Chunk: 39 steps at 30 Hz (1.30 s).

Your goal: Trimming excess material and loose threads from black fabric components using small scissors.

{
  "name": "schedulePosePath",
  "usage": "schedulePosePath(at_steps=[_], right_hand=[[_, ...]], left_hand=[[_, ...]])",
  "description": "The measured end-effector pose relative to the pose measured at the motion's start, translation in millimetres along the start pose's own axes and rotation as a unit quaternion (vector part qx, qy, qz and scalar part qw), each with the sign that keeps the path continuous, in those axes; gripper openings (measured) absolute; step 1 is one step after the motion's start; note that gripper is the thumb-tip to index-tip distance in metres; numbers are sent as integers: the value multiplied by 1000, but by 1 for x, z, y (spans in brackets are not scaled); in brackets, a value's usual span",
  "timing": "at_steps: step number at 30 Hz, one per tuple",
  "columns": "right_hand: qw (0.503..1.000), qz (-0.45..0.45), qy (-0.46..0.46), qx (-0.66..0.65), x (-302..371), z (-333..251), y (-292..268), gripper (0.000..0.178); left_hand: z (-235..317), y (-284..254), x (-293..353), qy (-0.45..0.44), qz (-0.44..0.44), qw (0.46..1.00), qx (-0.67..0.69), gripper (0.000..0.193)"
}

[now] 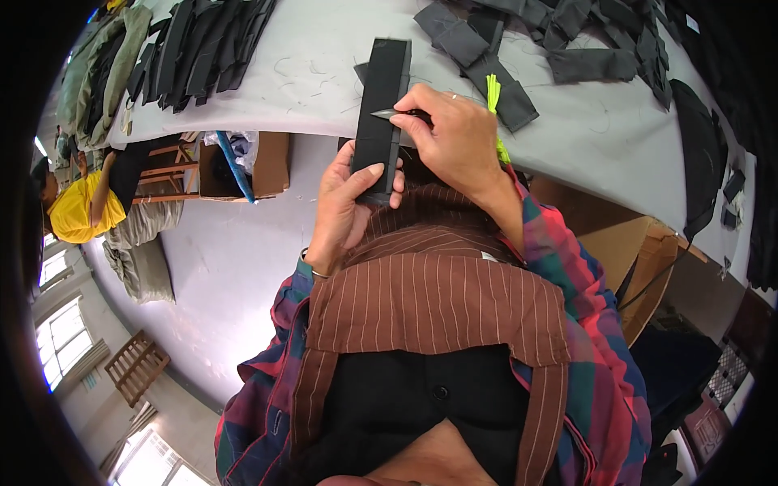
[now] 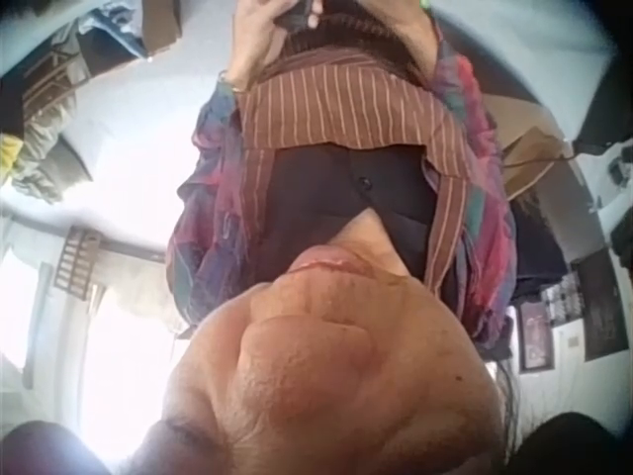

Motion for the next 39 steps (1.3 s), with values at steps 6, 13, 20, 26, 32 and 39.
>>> schedulePosePath(at_steps=[6, 13, 20, 26, 32, 39], right_hand=[[994, -80, -64, -37, -1, -3, -5, 15], [992, -105, -54, -32, 1, -1, -2, 16], [990, -106, -81, -36, 4, -3, -5, 17], [991, -90, -89, -44, 9, -6, -5, 18], [991, -69, -99, -49, 14, -9, -4, 17], [995, -14, -99, -31, 17, -12, -6, 16]], left_hand=[[8, -4, -2, 5, -10, 1000, -3, 26], [9, -7, 0, -17, -9, 999, -29, 27], [10, -8, 0, -38, -24, 999, -31, 32], [10, -9, -1, -37, -24, 999, -29, 32], [8, -8, -1, -49, -19, 998, -31, 32], [5, -5, -1, -56, -20, 998, -25, 32]])
Point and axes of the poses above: each hand's wrist, its own x-axis away from the middle knuckle, its own y-axis out of the palm, z = x × y, the point moved 5 cm from there along -x, towards the middle knuckle, and after that the axes turned 14 degrees about y, right-handed, at the moved point
